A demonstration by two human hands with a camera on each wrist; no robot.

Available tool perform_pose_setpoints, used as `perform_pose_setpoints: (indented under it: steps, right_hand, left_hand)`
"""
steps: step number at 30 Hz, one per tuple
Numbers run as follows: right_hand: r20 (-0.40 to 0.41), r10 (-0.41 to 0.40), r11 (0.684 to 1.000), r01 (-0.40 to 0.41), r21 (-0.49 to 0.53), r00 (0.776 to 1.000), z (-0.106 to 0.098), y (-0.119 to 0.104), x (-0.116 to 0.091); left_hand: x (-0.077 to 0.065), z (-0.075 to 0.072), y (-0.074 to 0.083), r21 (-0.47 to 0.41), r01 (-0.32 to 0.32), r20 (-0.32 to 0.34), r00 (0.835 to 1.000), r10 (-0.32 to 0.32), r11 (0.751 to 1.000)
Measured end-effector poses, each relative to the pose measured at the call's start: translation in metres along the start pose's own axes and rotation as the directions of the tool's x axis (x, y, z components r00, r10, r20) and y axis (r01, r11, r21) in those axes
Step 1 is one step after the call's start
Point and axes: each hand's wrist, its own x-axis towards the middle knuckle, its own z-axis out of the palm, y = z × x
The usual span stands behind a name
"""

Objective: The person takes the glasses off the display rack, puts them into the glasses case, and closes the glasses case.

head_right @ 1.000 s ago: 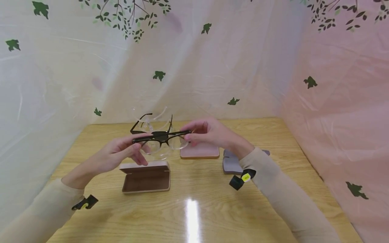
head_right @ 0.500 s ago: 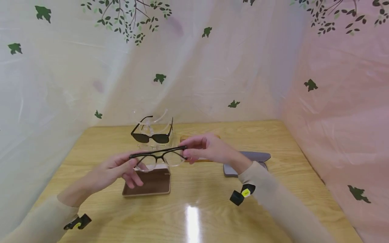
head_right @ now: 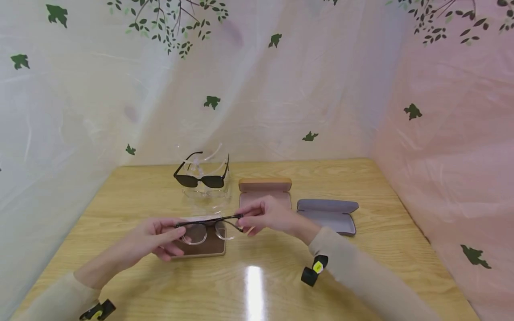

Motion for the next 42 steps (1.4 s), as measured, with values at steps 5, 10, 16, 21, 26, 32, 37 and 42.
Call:
perform_pose_setpoints:
  steps: [5, 10, 16, 21, 26, 32, 37, 42]
  right_hand:
    - [0.012, 0.085, 0.996, -0.086, 0.032, 0.996, 0.008, 0.018, 0.008]
    - [0.039, 0.112, 0.989, -0.115, 0.091, 0.993, 0.014, 0.029, 0.013]
    - [0.071, 0.164, 0.966, -0.175, 0.189, 0.984, 0.017, 0.038, 0.016]
    - [0.116, 0.181, 0.95, -0.204, 0.236, 0.977, 0.024, 0.041, 0.016]
    - [0.151, 0.177, 0.937, -0.214, 0.277, 0.973, 0.03, 0.041, 0.017]
    - [0.175, 0.192, 0.915, -0.241, 0.325, 0.966, 0.033, 0.045, 0.024]
    - [0.189, 0.209, 0.902, -0.264, 0.341, 0.959, 0.033, 0.047, 0.027]
    - [0.198, 0.219, 0.895, -0.277, 0.35, 0.956, 0.034, 0.047, 0.027]
  left_hand:
    - [-0.003, -0.004, -0.016, -0.027, 0.045, 0.012, 0.999, -0.044, 0.999]
    - [-0.007, -0.007, -0.032, -0.056, 0.072, 0.002, 0.997, -0.072, 0.996]
    - [-0.008, -0.01, -0.048, -0.07, 0.09, -0.022, 0.996, -0.092, 0.993]
    - [-0.008, -0.016, -0.057, -0.085, 0.113, -0.049, 0.992, -0.118, 0.99]
    - [-0.006, -0.024, -0.063, -0.113, 0.147, -0.086, 0.984, -0.157, 0.983]
    - [-0.005, -0.03, -0.065, -0.083, 0.199, -0.139, 0.968, -0.209, 0.976]
    - [-0.005, -0.033, -0.066, -0.04, 0.22, -0.185, 0.957, -0.223, 0.975]
    - [-0.003, -0.037, -0.067, -0.027, 0.215, -0.185, 0.959, -0.216, 0.976]
